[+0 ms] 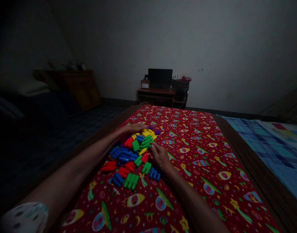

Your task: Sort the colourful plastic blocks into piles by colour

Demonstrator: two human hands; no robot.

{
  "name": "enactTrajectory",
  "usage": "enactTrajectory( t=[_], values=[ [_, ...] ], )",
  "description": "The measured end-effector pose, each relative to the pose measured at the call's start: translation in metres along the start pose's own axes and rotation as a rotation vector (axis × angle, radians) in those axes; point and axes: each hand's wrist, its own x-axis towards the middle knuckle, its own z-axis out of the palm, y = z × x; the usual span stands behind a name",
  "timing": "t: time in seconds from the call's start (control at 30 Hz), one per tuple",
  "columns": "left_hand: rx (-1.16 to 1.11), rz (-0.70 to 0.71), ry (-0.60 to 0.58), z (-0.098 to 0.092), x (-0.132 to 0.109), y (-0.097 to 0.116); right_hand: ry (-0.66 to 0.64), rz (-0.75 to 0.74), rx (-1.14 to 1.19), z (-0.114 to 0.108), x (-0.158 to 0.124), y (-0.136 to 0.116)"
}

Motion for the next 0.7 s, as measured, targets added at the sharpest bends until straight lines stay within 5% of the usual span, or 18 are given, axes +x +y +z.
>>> enactTrajectory(
  t=[0.17,0.3,0.47,0.6,0.7],
  values=[
    [0.079,0.088,-0.136,-0.006,-0.029,0.030,-0.030,-0.012,-0.029,-0.001,0.000,-0.004],
    [0.329,0.304,-0.059,-0.002,-0.087,0.070,-0.035,-0.025,-0.044,-0.001,-0.002,-0.008],
    [0.540,0.396,-0.094,0.026,-0.158,0.111,-0.077,-0.026,-0.098,-0.004,-0.004,-0.012],
    [0.568,0.386,-0.107,0.051,-0.194,0.121,-0.119,-0.090,-0.092,-0.001,-0.008,-0.014],
    [0.589,0.369,-0.060,0.056,-0.199,0.115,-0.110,-0.131,-0.087,0.008,-0.013,-0.016]
  ],
)
